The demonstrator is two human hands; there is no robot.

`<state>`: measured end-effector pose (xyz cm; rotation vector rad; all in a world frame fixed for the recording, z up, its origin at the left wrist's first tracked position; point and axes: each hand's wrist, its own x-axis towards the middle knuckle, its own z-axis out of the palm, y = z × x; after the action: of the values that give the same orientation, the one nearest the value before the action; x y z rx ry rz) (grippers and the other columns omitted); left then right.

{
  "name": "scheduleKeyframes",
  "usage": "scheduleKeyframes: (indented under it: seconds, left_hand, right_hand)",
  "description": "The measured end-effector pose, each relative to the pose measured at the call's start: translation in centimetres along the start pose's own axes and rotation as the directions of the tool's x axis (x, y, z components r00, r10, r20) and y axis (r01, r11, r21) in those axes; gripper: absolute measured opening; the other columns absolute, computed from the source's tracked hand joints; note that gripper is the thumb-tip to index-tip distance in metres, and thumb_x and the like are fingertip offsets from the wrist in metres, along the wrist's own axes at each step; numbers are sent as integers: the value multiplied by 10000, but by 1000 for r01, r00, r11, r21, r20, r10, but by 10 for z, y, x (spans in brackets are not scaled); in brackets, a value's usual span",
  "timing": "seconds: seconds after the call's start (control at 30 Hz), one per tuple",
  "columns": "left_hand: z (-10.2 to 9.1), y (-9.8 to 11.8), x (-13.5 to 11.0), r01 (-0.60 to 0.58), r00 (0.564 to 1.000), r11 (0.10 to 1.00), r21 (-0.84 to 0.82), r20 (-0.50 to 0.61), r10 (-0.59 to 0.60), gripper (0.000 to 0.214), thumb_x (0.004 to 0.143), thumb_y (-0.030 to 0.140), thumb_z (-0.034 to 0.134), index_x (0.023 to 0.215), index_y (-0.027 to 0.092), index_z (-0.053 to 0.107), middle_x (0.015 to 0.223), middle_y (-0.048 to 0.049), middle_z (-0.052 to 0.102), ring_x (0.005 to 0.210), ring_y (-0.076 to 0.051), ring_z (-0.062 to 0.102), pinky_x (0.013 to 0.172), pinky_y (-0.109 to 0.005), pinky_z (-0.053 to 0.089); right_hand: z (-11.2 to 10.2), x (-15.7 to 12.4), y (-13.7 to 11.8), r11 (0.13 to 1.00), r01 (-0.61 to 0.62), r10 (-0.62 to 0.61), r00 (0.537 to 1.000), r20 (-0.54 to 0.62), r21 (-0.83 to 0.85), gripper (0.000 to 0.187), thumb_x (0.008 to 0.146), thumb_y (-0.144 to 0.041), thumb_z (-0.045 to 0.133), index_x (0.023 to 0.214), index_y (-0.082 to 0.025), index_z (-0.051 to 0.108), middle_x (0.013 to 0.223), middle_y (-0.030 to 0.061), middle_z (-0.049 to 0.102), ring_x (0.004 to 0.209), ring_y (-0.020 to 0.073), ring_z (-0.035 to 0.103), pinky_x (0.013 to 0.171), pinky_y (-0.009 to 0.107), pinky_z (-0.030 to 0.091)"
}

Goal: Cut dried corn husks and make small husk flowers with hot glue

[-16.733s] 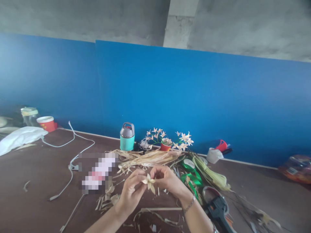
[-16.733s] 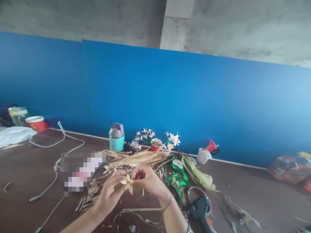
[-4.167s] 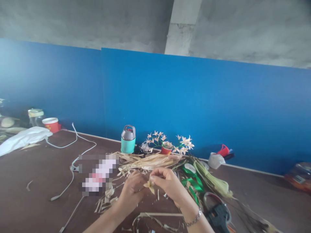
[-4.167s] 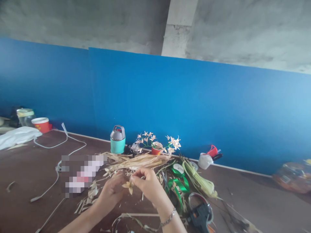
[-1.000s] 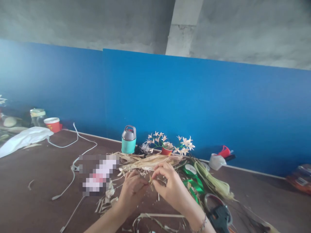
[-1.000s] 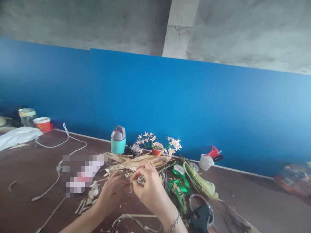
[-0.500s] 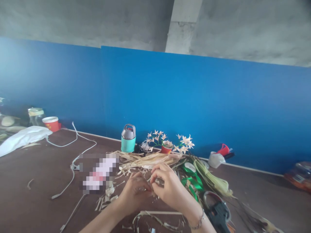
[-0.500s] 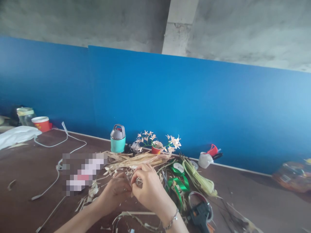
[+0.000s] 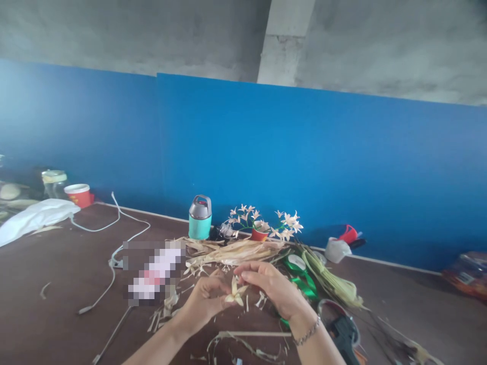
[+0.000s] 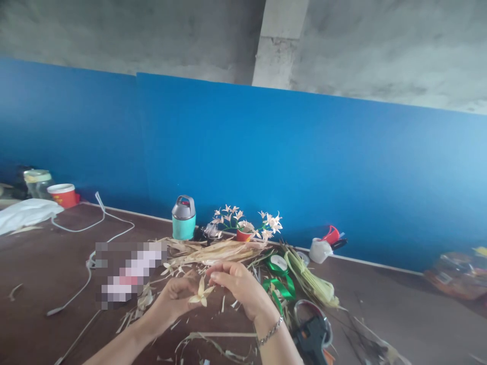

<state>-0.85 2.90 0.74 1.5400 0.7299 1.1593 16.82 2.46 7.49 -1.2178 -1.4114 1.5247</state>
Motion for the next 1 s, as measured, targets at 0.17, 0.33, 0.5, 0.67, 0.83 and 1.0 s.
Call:
scheduleKeyframes:
  seconds: [0.17, 0.33, 0.5, 0.67, 0.83, 1.0]
  left_hand:
    - [2, 5, -2, -5, 996, 1000, -11, 93, 6, 155, 682, 348, 713, 628, 206, 680, 677, -18, 643, 785, -180, 569, 794, -356, 424]
    - [2, 8, -3, -29, 988, 998, -60, 153, 37, 142, 680, 344, 715, 646, 207, 697, 736, -41, 637, 778, -186, 576, 739, -337, 448]
    - [2, 10, -1, -67, 996, 996, 58, 67, 63, 168, 698, 336, 700, 609, 194, 685, 642, -29, 611, 736, -178, 549, 738, -330, 432]
    - [-1, 12, 1, -98, 988, 965, 241, -89, 123, 227, 727, 376, 651, 628, 172, 661, 671, -28, 583, 723, -175, 539, 728, -313, 432]
    - [-3, 11, 2, -99, 974, 958, 270, -170, 149, 204, 725, 357, 650, 640, 172, 644, 668, -17, 569, 711, -173, 541, 712, -292, 428]
    - [-1, 12, 2, -86, 975, 970, 227, -182, 129, 211, 706, 355, 673, 617, 166, 643, 650, -6, 533, 682, -160, 518, 675, -271, 425]
  right_hand:
    - [5, 0, 5, 1000, -14, 15, 998, 58, -20, 96, 659, -243, 658, 705, -159, 666, 609, -23, 625, 547, 91, 529, 548, 206, 399]
    - [8, 7, 13, 1000, -26, 26, 996, 88, -2, 68, 633, -208, 646, 661, -147, 638, 548, -38, 587, 502, 75, 497, 515, 191, 377]
    - [13, 7, 10, 995, -94, 94, 995, 27, 21, 136, 632, -264, 674, 680, -146, 627, 536, -42, 564, 461, 66, 461, 461, 183, 326]
    - [13, 5, 3, 996, -1, 10, 994, -105, 90, 306, 712, -459, 627, 706, -153, 635, 618, -15, 582, 525, 83, 475, 492, 198, 329]
    - [9, 2, 3, 1000, -2, 1, 998, -63, -4, 288, 746, -427, 590, 656, -156, 627, 586, -17, 568, 547, 94, 471, 519, 208, 321]
    - [14, -1, -1, 998, -18, 17, 1000, -17, -53, 97, 672, -237, 602, 637, -147, 600, 557, -26, 576, 534, 89, 464, 552, 212, 328]
